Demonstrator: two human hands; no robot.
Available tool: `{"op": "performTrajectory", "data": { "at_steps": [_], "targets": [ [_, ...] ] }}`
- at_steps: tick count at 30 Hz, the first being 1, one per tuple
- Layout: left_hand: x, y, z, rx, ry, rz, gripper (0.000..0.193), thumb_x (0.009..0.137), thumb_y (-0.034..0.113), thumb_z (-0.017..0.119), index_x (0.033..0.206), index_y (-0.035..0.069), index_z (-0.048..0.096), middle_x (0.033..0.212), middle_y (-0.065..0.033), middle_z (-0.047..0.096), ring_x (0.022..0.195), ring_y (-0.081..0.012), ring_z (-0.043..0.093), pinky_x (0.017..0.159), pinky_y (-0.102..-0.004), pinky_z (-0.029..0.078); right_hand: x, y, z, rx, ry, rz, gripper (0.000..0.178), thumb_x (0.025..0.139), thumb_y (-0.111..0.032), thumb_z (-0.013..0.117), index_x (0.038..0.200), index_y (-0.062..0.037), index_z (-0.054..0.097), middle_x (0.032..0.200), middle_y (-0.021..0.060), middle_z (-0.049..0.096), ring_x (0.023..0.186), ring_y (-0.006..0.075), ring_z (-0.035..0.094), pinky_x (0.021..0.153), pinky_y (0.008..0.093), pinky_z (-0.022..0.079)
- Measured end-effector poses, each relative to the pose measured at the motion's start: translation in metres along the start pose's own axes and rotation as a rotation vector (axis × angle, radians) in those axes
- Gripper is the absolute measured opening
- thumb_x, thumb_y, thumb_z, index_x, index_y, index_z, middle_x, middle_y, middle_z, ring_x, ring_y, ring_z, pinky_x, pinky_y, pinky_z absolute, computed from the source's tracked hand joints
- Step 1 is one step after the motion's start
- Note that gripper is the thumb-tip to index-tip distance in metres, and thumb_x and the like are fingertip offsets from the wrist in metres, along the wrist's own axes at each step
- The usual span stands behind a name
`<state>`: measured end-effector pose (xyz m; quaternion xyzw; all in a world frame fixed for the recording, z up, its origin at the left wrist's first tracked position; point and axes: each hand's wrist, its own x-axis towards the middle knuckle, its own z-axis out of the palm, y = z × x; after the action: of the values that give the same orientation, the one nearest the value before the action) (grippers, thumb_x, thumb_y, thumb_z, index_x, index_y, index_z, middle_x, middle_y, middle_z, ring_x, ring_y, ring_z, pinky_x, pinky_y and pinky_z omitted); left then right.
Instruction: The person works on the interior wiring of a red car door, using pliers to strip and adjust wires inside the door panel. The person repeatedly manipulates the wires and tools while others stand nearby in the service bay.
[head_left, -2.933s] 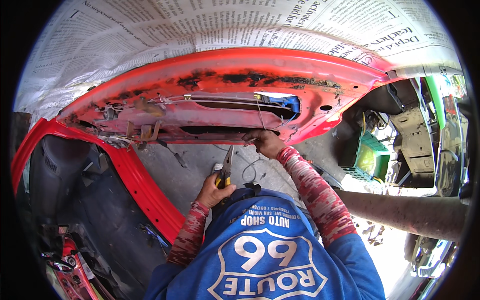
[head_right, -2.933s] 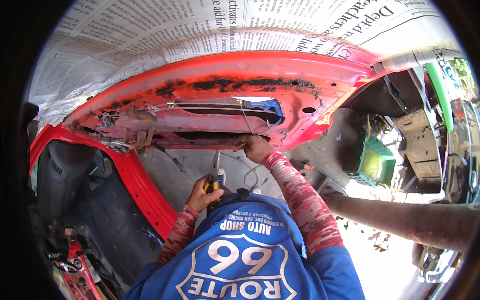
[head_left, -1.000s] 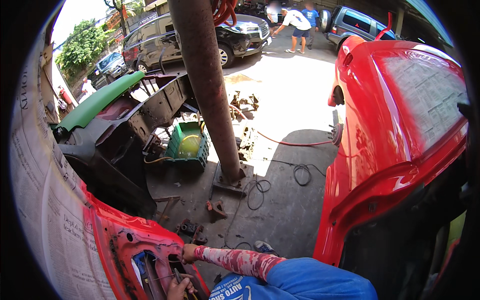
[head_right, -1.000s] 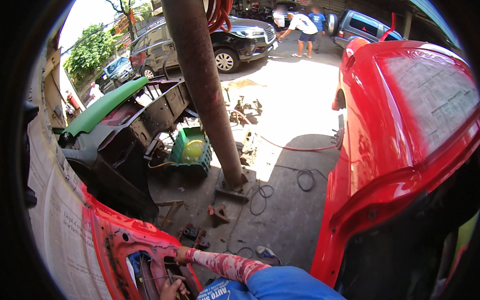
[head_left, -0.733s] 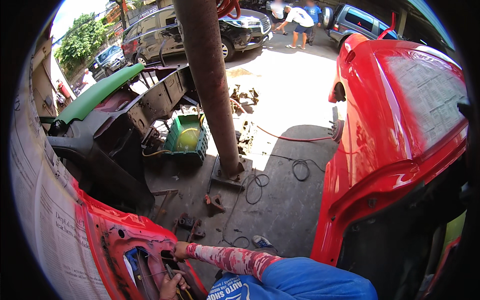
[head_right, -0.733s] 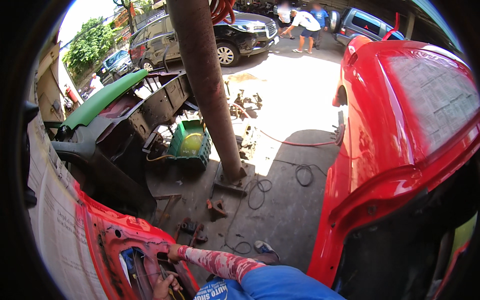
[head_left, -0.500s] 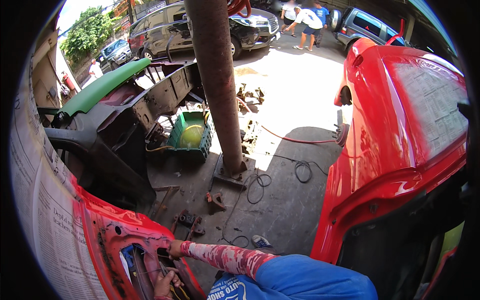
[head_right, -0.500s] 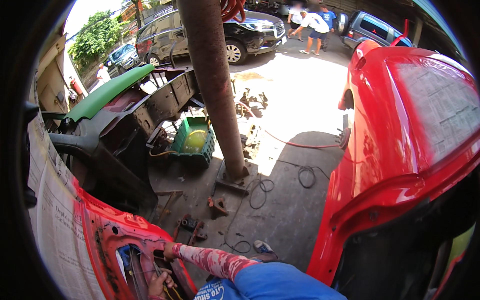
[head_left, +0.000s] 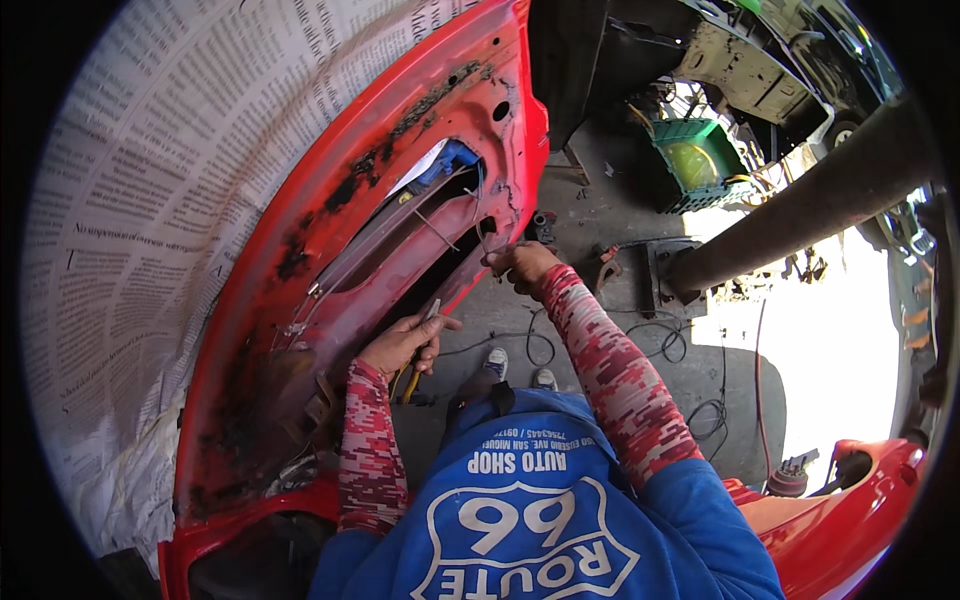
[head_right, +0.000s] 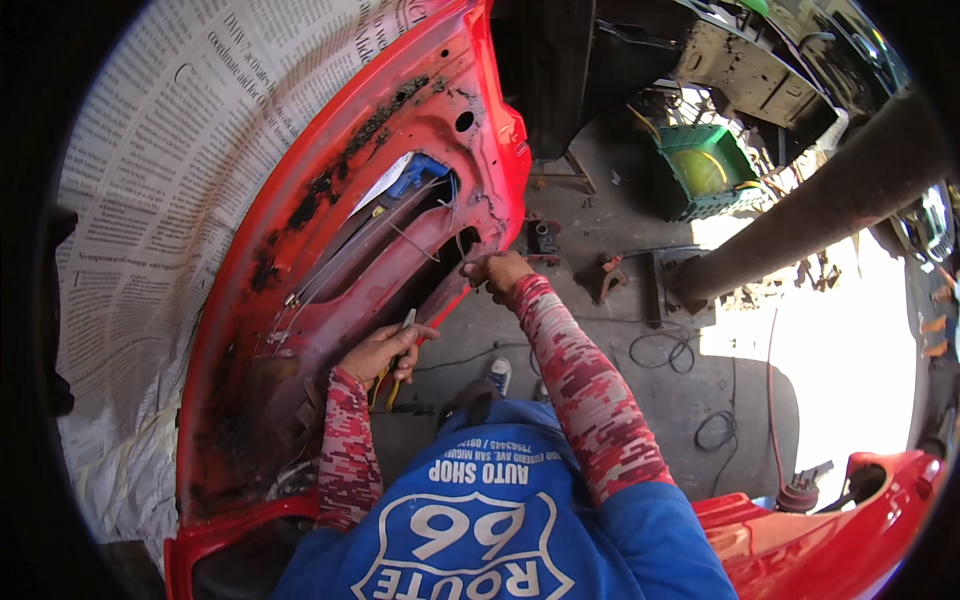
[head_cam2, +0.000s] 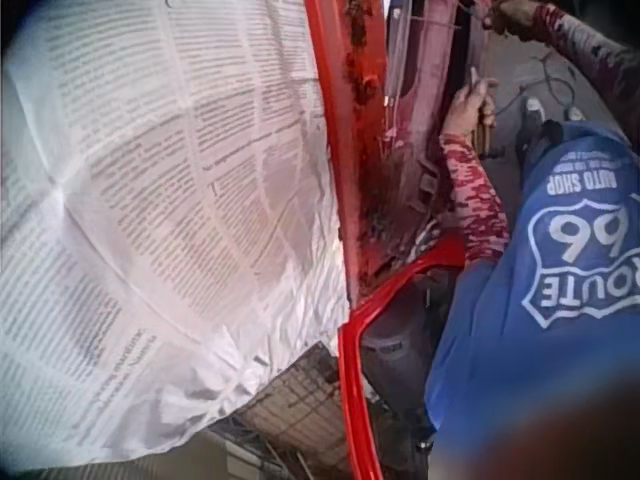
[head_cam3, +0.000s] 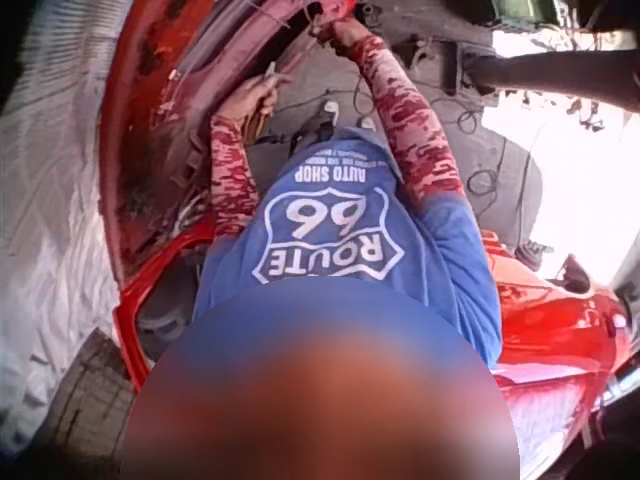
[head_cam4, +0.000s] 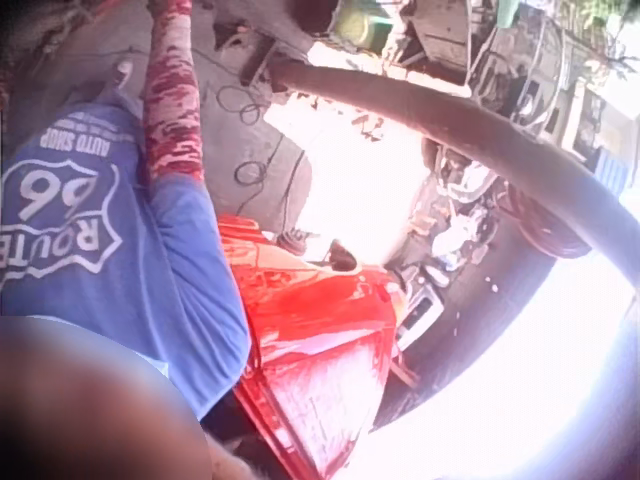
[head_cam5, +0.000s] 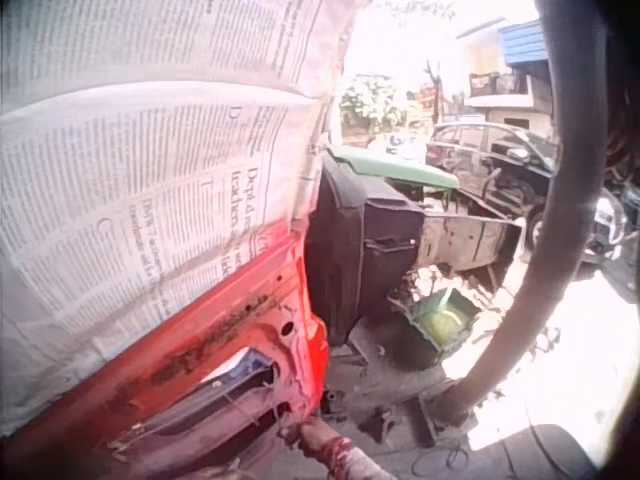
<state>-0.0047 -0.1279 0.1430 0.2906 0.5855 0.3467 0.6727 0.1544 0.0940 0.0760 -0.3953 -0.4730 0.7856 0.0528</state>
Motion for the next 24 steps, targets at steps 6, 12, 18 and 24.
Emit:
{"op": "performTrajectory", "data": {
  "at_steps": [6,12,18,24],
  "targets": [
    [-0.043,-0.089,0.009,-0.161,0.328,-0.159,0.040,0.099,0.038,0.049,0.115,0.003,0.059,0.063,0.0034,0.042,0.053,-0.0062,0.042,0.054,-0.0254,0.042,0.006,0.003,0.003,0.066,-0.151,0.017,0.018,0.086,-0.023,0.068,0.091,-0.0061,0.066,0.070,-0.0018,0.052,0.047,0.0069,0.031,0.042,0.0247,0.023],
    [-0.059,-0.160,-0.001,-0.161,0.596,-0.236,0.031,0.096,0.027,0.052,0.109,0.001,0.063,0.062,0.0002,0.048,0.050,-0.0106,0.047,0.050,-0.0282,0.044,0.019,0.008,0.010,0.102,-0.239,0.059,0.019,0.086,-0.025,0.068,0.088,-0.0065,0.065,0.067,-0.0024,0.050,0.048,0.0074,0.032,0.044,0.0256,0.023],
    [-0.062,-0.213,-0.019,-0.159,0.780,-0.248,0.028,0.091,0.021,0.054,0.104,-0.001,0.065,0.062,-0.0026,0.050,0.049,-0.0153,0.051,0.049,-0.0308,0.046,0.017,0.006,0.017,0.090,-0.230,-0.012,0.020,0.087,-0.025,0.068,0.093,-0.0060,0.066,0.072,-0.0032,0.056,0.050,0.0067,0.035,0.045,0.0236,0.027],
    [-0.050,-0.206,-0.020,-0.032,0.871,-0.223,0.026,0.089,0.022,0.058,0.100,0.000,0.067,0.067,-0.0073,0.058,0.054,-0.0173,0.057,0.053,-0.0330,0.047,0.017,0.011,0.020,0.099,-0.250,-0.031,0.016,0.090,-0.020,0.065,0.099,-0.0069,0.063,0.075,-0.0056,0.051,0.051,0.0046,0.033,0.046,0.0220,0.025]
  ]
}}
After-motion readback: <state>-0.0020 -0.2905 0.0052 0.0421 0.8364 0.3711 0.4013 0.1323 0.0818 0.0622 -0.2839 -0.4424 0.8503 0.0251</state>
